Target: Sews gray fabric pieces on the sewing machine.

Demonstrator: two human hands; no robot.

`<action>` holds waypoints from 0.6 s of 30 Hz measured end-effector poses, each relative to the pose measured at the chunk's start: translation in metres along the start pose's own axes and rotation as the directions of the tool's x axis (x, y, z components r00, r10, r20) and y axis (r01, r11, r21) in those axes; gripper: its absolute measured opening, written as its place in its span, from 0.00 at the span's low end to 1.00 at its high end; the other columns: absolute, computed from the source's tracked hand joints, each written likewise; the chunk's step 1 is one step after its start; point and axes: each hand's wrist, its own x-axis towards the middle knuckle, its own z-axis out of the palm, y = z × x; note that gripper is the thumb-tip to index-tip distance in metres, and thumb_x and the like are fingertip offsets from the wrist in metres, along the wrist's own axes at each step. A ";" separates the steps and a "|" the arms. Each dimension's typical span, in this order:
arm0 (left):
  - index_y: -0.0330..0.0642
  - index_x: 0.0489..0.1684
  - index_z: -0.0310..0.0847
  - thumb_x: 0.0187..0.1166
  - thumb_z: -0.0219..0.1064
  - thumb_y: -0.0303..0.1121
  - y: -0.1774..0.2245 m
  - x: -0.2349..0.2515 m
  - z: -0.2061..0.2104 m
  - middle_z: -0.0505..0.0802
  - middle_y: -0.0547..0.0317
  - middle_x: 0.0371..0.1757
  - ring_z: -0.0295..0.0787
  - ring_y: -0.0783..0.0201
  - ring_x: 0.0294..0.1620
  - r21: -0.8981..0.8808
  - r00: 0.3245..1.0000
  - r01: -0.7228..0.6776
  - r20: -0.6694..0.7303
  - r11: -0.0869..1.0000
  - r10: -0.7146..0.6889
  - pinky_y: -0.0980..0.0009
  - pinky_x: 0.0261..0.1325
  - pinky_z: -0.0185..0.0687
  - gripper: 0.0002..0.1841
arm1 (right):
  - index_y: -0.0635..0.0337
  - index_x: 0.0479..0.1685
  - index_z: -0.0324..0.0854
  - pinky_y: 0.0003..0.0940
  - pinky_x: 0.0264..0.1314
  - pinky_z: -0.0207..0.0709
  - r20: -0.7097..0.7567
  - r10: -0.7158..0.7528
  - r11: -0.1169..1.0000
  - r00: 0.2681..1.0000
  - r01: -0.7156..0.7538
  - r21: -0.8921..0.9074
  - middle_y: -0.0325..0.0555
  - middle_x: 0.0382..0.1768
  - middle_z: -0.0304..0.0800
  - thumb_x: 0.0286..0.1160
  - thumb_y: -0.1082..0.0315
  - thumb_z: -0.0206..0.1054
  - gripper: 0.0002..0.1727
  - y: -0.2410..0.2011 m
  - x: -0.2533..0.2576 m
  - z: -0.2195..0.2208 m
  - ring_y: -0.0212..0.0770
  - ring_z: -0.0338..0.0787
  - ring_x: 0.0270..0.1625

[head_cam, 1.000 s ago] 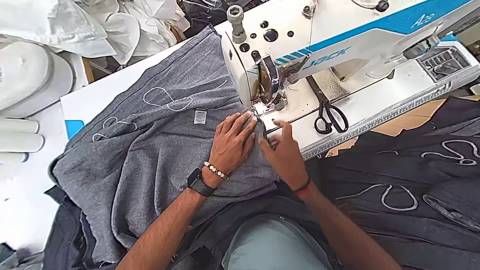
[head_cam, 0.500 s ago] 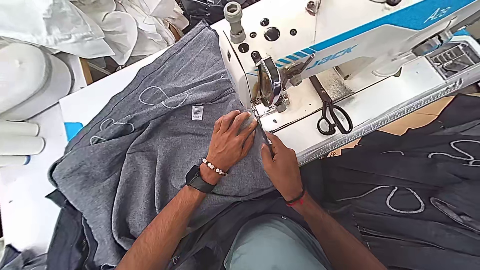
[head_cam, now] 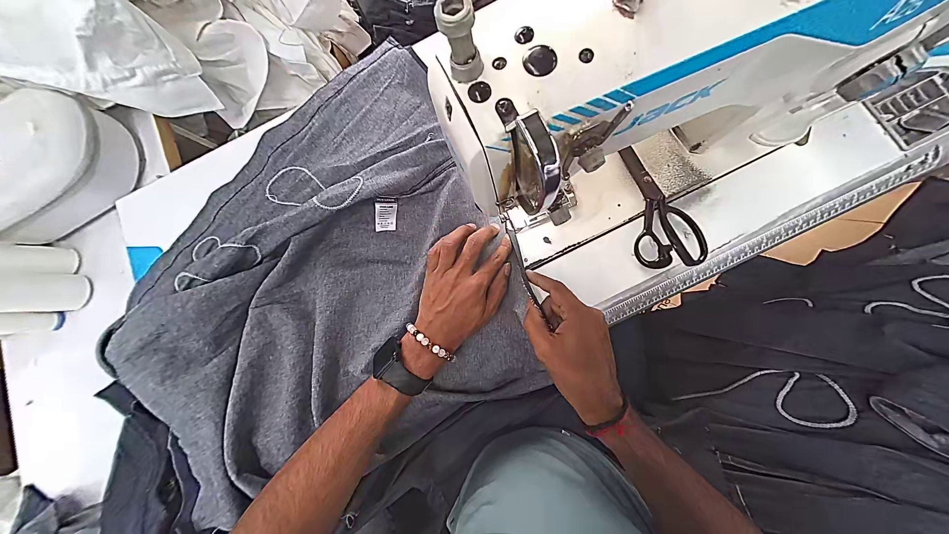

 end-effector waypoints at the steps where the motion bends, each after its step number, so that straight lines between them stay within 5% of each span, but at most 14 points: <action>1: 0.60 0.74 0.85 0.89 0.53 0.47 0.000 0.000 0.000 0.81 0.60 0.81 0.66 0.51 0.86 0.012 1.000 -0.001 0.001 1.000 0.001 0.51 0.86 0.56 0.21 | 0.47 0.68 0.89 0.30 0.20 0.68 0.006 0.017 1.000 1.000 -0.017 -0.013 0.28 0.16 0.78 0.73 0.60 0.63 0.23 -0.001 0.002 0.000 0.27 0.72 0.17; 10: 0.60 0.68 0.89 0.88 0.57 0.48 -0.008 0.006 -0.005 0.85 0.60 0.75 0.70 0.52 0.82 0.051 0.995 -0.095 -0.032 0.994 0.097 0.51 0.84 0.57 0.19 | 0.44 0.53 0.93 0.35 0.22 0.71 -0.050 0.045 0.991 0.998 -0.051 -0.122 0.29 0.16 0.81 0.68 0.60 0.68 0.15 -0.009 0.025 0.002 0.30 0.78 0.18; 15: 0.57 0.59 0.93 0.87 0.60 0.48 -0.017 0.012 -0.008 0.88 0.60 0.71 0.74 0.52 0.78 0.077 0.979 -0.194 -0.056 0.978 0.198 0.52 0.80 0.62 0.16 | 0.47 0.44 0.92 0.45 0.25 0.72 -0.097 0.023 0.960 0.995 -0.049 -0.276 0.35 0.20 0.85 0.70 0.59 0.67 0.10 -0.018 0.039 0.013 0.40 0.84 0.23; 18: 0.56 0.66 0.89 0.89 0.56 0.46 -0.006 0.007 -0.008 0.84 0.59 0.76 0.70 0.51 0.83 0.074 0.994 -0.105 0.002 0.992 0.105 0.51 0.83 0.61 0.18 | 0.48 0.49 0.91 0.46 0.22 0.73 -0.119 -0.047 0.929 0.992 -0.001 -0.370 0.38 0.25 0.89 0.72 0.57 0.65 0.13 -0.020 0.041 0.018 0.43 0.87 0.24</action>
